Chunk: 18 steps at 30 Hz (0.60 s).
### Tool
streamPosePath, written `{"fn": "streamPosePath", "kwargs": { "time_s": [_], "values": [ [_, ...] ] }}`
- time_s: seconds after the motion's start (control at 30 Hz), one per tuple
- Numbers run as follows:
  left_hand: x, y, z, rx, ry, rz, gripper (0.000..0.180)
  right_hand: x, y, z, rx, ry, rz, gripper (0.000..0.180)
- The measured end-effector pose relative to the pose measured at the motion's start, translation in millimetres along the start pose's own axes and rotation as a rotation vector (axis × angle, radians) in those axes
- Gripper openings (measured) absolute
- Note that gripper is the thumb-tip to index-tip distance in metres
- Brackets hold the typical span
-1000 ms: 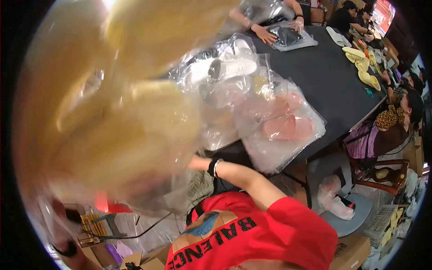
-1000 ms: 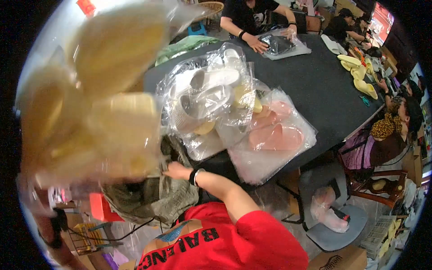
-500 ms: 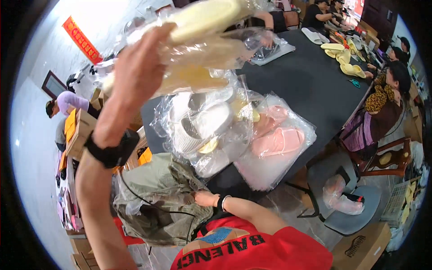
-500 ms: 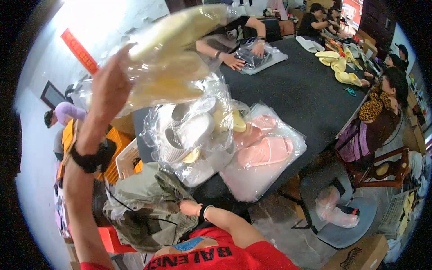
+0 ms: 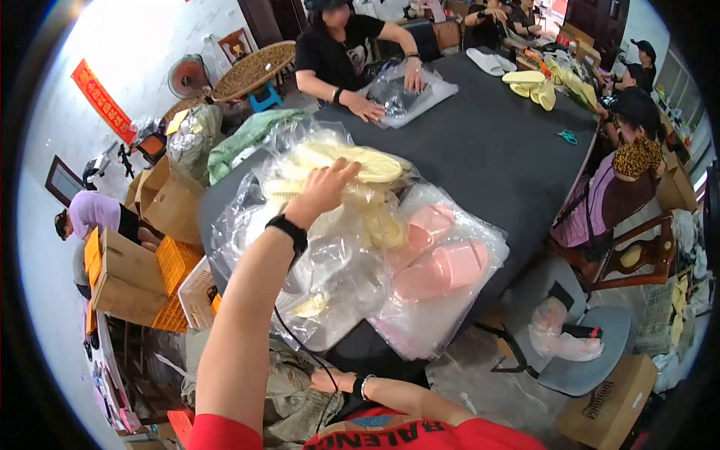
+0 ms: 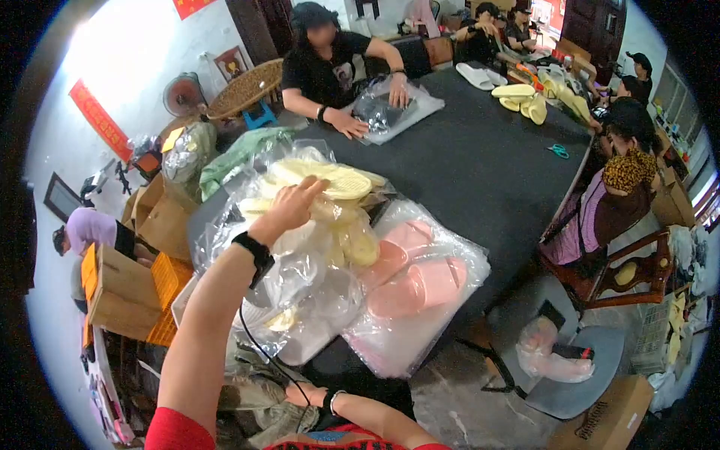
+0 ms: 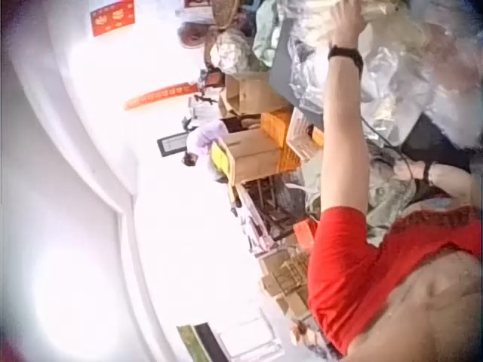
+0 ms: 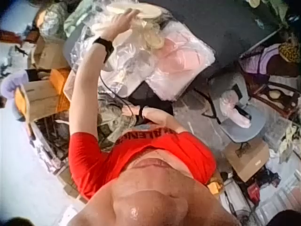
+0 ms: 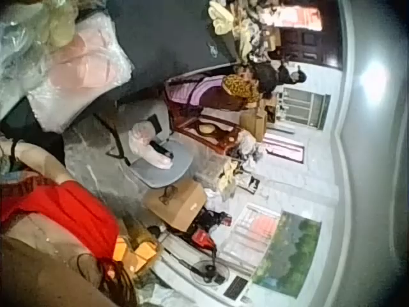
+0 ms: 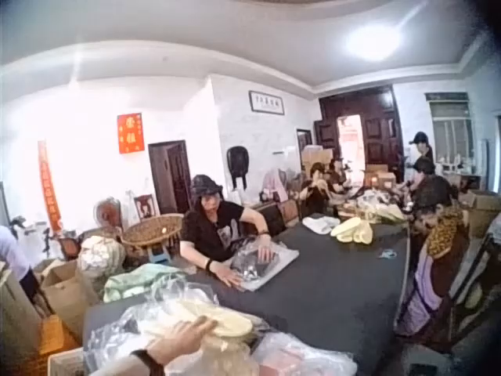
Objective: Packing slippers into plastic bags at a factory finishing table.
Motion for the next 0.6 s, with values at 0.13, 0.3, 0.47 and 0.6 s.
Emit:
{"fn": "streamPosePath", "kwargs": {
  "time_s": [0.13, 0.3, 0.47, 0.6],
  "values": [
    [-24.5, -30.1, 8.3, 0.129, -0.020, 0.155, 0.072, -19.7, -24.3, -3.6, -0.240, 0.009, 0.052, 0.044],
    [-42.2, -61.1, -9.6, 0.226, -0.137, 0.259, 0.079, 2.5, 31.5, -13.4, -0.065, -0.146, 0.290, 0.039],
    [-52.8, -63.2, -22.9, 0.115, -0.094, 0.356, 0.074, 7.2, 41.1, -16.7, -0.028, -0.195, 0.263, 0.034],
    [-54.9, -43.7, -37.4, 0.002, -0.112, 0.358, 0.065, 7.8, 40.4, -13.9, -0.049, -0.124, 0.303, 0.035]
  ]
}}
Point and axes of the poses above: each hand's wrist, its own z-axis towards the middle knuckle, its own y-axis out of the back of the hand, x = y × z, the point moved 6 cm from there along z, towards the middle knuckle, and after that the axes turned 15 degrees about y, right-handed, at the moved point
